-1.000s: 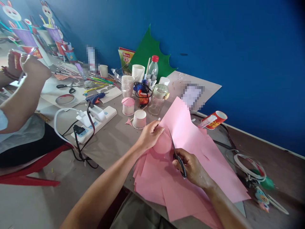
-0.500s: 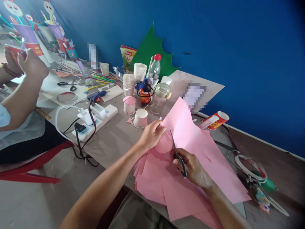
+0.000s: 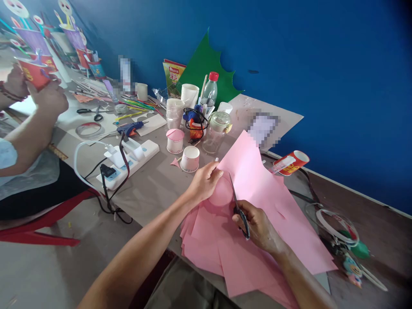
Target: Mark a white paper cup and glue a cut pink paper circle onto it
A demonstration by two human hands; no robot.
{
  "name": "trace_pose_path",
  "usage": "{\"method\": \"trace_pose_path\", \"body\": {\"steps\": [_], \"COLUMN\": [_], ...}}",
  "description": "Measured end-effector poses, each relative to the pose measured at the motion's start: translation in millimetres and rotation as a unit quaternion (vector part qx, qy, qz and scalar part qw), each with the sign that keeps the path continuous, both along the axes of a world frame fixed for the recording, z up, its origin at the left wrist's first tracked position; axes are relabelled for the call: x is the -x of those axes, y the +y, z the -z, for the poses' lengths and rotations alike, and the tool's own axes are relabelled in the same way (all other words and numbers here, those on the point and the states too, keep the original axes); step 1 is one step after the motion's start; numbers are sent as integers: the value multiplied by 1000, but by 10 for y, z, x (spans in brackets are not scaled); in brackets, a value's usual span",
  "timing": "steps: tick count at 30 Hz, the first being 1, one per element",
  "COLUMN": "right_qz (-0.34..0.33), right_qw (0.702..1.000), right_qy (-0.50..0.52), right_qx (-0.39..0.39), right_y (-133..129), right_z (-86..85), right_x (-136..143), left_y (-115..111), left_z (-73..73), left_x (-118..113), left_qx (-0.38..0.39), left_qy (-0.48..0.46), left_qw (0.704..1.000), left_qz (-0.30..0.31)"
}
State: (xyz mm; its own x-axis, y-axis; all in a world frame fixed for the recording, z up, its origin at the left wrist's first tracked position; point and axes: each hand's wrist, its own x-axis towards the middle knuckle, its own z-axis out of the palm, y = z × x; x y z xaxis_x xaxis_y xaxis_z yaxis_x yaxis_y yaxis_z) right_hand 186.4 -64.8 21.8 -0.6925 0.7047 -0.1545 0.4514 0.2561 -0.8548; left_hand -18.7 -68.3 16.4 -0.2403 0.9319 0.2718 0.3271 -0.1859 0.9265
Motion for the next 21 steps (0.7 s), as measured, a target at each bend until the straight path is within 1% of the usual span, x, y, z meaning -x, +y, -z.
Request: {"method": "trace_pose_path", "body": {"steps": [6,21], "right_qz": [1,-4], "right_qw": [1000,1000], "right_qy": [-7,-12], "right_qx": [-14,1], "right_y": [-6,-6], "right_z": [10,38], "right_x": [-16,-36], "left_y": [-16,-19], "left_z": [-2,29], "left_x": [3,23], "left_qx": [-10,-10], "left_qy": [30,78], "left_qw": [999,997], "left_qz": [0,-1]}}
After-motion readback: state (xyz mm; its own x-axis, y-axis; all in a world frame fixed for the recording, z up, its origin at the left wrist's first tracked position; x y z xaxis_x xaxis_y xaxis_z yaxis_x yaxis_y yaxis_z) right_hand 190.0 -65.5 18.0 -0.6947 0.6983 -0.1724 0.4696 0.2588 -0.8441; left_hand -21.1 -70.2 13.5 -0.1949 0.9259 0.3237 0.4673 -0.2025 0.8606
